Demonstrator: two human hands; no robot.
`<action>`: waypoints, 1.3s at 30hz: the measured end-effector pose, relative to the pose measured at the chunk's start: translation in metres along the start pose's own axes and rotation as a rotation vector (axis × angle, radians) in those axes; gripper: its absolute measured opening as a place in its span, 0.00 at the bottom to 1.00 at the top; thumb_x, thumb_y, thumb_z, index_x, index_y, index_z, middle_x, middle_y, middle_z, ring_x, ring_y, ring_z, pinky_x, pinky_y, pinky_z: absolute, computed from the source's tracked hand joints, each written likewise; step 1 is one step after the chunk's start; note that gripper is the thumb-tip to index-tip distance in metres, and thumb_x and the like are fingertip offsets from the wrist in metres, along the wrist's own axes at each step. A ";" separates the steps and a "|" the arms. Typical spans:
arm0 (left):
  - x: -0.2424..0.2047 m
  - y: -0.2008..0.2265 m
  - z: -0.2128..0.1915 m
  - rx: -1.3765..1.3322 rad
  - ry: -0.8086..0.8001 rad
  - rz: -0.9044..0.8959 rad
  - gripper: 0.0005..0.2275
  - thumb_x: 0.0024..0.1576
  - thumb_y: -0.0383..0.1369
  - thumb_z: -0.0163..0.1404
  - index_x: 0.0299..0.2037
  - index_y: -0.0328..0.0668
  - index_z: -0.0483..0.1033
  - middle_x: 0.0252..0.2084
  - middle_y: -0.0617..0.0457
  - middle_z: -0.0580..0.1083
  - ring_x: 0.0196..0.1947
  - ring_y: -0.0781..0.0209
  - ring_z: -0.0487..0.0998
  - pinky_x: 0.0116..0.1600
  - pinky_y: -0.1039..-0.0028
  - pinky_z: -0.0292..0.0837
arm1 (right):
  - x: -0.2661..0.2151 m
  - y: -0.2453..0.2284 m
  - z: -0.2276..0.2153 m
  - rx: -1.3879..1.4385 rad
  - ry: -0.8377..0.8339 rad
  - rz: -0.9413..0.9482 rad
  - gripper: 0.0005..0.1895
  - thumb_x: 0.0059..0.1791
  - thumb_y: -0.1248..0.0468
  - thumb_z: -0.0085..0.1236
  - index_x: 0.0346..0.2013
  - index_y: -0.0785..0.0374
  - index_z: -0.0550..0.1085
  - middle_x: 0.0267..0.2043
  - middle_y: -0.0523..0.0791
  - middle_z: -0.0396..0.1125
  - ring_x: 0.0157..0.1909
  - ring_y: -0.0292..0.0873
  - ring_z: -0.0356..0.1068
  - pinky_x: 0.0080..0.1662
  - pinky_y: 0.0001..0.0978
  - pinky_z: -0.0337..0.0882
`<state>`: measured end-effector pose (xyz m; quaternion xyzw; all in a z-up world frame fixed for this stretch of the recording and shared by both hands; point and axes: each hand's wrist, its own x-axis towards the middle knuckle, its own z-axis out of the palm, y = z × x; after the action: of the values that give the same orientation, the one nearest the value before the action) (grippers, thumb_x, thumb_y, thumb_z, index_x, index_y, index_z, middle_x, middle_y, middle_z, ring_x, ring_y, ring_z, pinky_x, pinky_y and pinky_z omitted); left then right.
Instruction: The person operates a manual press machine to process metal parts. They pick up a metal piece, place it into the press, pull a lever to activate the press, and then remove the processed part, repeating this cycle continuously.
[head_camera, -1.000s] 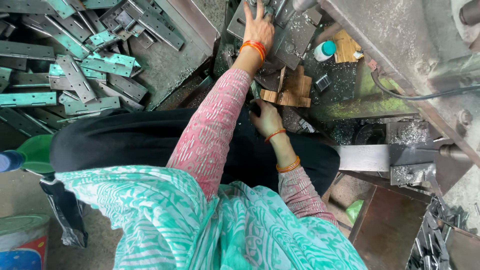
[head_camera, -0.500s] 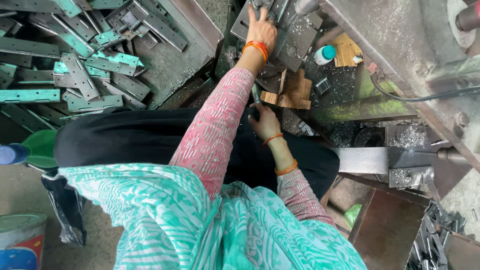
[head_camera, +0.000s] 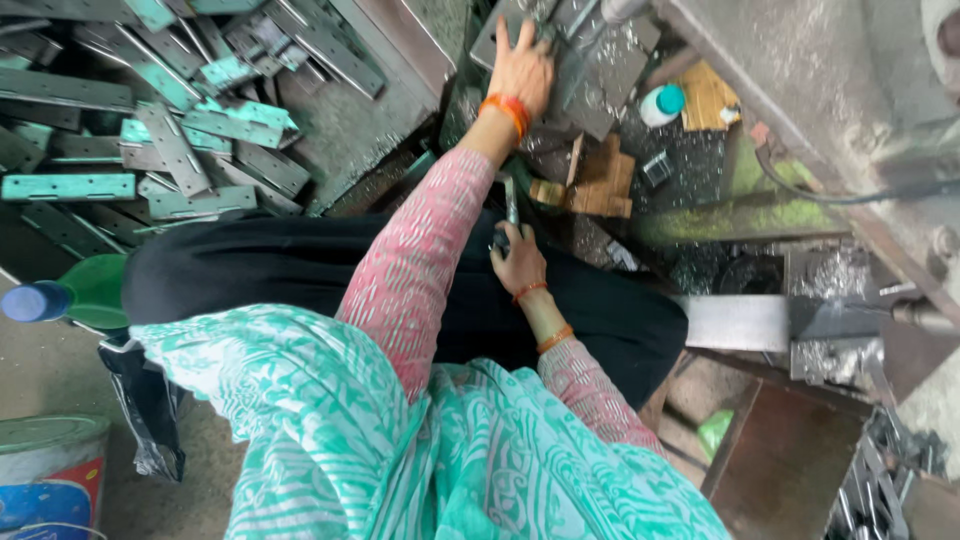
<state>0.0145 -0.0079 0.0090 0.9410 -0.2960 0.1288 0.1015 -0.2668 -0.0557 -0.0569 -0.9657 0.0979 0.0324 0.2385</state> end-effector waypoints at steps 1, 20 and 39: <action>-0.010 -0.006 -0.004 -0.052 0.079 -0.017 0.14 0.58 0.31 0.47 0.51 0.42 0.80 0.61 0.50 0.72 0.69 0.40 0.57 0.69 0.31 0.44 | 0.004 -0.001 -0.005 0.002 0.004 -0.020 0.23 0.45 0.60 0.63 0.54 0.48 0.71 0.52 0.51 0.66 0.50 0.61 0.72 0.47 0.52 0.73; -0.216 -0.214 0.075 0.147 0.218 -1.233 0.21 0.50 0.30 0.53 0.56 0.49 0.73 0.61 0.51 0.66 0.61 0.48 0.64 0.58 0.46 0.64 | 0.039 -0.061 -0.119 -0.052 -0.066 -0.092 0.19 0.49 0.53 0.61 0.53 0.54 0.78 0.45 0.55 0.75 0.49 0.58 0.75 0.50 0.48 0.72; -0.176 -0.289 0.059 0.144 0.228 -0.599 0.07 0.53 0.22 0.51 0.37 0.38 0.82 0.44 0.42 0.75 0.43 0.39 0.76 0.39 0.58 0.78 | 0.044 -0.068 -0.118 -0.058 -0.128 -0.003 0.20 0.46 0.53 0.61 0.51 0.55 0.78 0.46 0.52 0.75 0.49 0.57 0.75 0.51 0.46 0.73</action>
<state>0.0549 0.3023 -0.1335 0.9705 0.0171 0.2186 0.1005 -0.2082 -0.0596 0.0738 -0.9683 0.0798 0.0968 0.2162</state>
